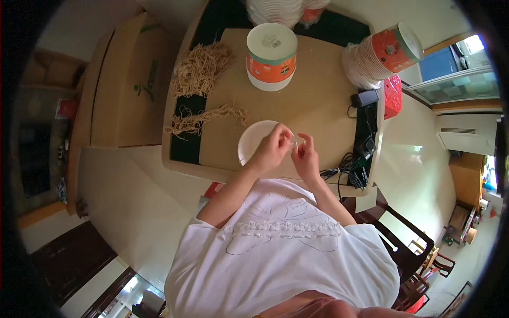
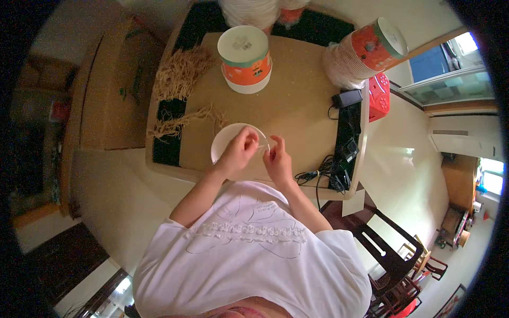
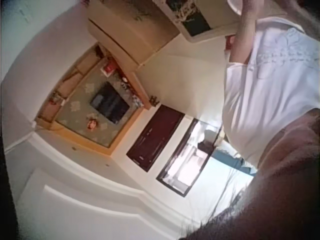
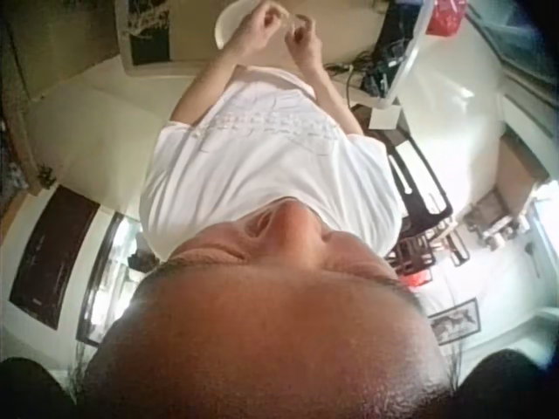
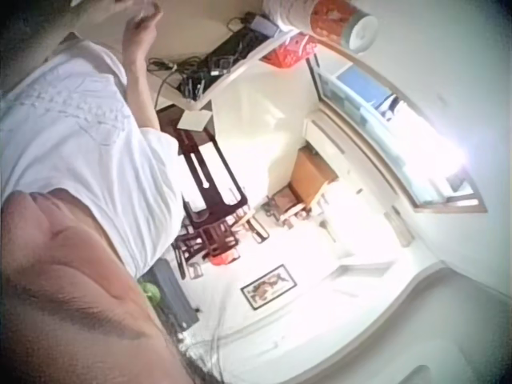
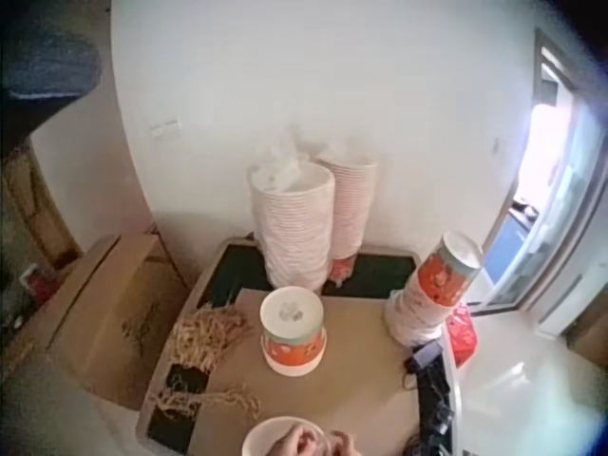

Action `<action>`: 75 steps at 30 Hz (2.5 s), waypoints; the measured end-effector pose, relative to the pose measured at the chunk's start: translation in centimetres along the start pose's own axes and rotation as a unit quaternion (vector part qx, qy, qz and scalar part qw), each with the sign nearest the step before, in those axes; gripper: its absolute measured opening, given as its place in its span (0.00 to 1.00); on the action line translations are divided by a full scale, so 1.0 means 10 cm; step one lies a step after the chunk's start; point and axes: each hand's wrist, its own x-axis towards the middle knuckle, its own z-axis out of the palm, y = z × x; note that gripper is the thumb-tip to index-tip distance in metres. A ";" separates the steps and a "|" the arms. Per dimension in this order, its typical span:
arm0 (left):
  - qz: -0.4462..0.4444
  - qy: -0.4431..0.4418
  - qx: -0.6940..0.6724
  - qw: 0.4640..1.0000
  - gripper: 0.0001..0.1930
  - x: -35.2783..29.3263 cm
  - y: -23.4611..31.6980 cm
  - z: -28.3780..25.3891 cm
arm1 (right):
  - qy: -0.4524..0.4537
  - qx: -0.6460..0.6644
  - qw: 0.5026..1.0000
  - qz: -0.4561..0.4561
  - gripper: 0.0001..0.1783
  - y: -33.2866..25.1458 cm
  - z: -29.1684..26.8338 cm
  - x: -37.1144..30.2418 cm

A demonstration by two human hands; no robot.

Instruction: The recorder is packaging stacks of paper cups by securing them with thin rubber bands or twine.

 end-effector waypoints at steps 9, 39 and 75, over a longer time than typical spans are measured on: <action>0.138 -0.043 0.126 0.981 0.08 -0.36 0.12 0.40 | -0.032 0.154 0.987 0.017 0.19 -0.01 -0.07 0.09; 0.023 0.004 0.282 0.959 0.07 0.29 -0.81 0.29 | -0.025 -0.043 0.997 -0.054 0.25 -0.02 -0.15 -0.06; -0.037 0.052 0.167 0.984 0.07 0.27 -0.92 0.35 | -0.019 -0.074 0.994 -0.081 0.18 -0.04 -0.12 -0.04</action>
